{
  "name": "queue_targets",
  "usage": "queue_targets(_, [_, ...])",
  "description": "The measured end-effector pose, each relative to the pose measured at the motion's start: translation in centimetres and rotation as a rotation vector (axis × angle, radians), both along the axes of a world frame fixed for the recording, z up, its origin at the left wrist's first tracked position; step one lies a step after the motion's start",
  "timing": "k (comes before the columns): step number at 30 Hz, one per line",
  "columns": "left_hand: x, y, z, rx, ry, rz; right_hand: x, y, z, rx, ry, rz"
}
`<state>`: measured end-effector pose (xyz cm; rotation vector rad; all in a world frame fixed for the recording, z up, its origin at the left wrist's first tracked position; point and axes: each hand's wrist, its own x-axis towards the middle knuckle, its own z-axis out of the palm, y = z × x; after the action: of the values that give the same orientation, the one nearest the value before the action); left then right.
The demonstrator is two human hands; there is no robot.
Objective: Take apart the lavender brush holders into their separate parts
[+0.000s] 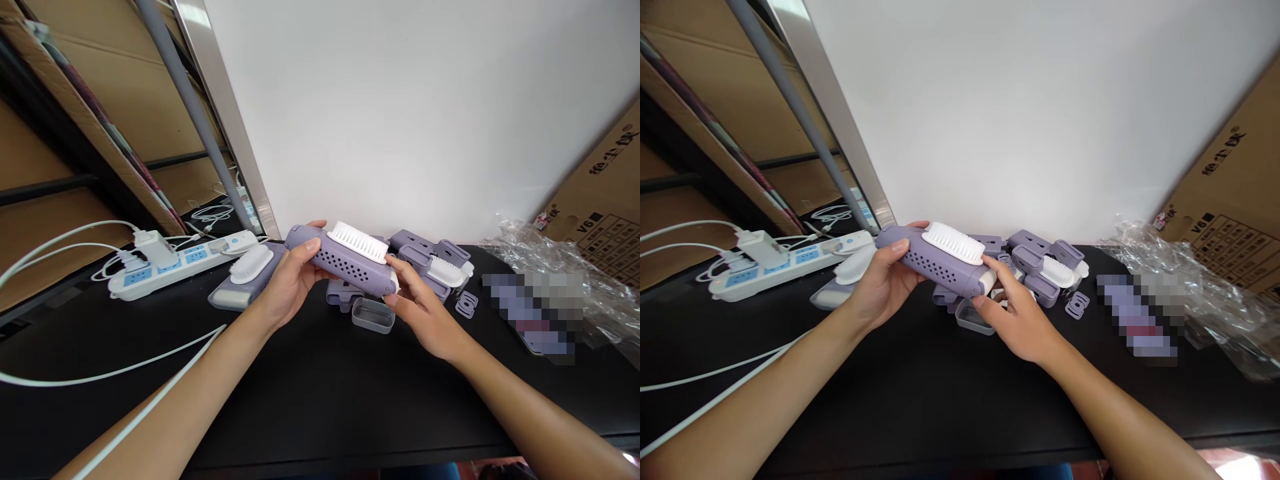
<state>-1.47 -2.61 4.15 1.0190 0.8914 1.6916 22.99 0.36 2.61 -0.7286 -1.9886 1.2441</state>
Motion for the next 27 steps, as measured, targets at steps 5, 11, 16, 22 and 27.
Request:
queue_targets(5, [0.6,-0.1,0.0,0.032,-0.033,0.035,0.1,-0.3,0.7,0.03,0.065,0.0])
queue_targets(11, [1.6,-0.5,0.1,0.051,-0.132,0.058,0.0,-0.9,0.9,0.012,0.109,-0.043])
queue_targets(16, [2.0,-0.6,0.0,0.061,-0.163,0.081,-0.3,-1.4,0.7,-0.008,0.118,-0.066])
queue_targets(22, [2.1,-0.6,-0.3,0.056,-0.163,0.071,-0.5,-1.6,0.6,0.027,0.139,-0.102])
queue_targets(27, [2.1,-0.6,-0.5,0.055,-0.158,0.068,-0.5,-1.3,0.3,0.009,0.142,-0.071])
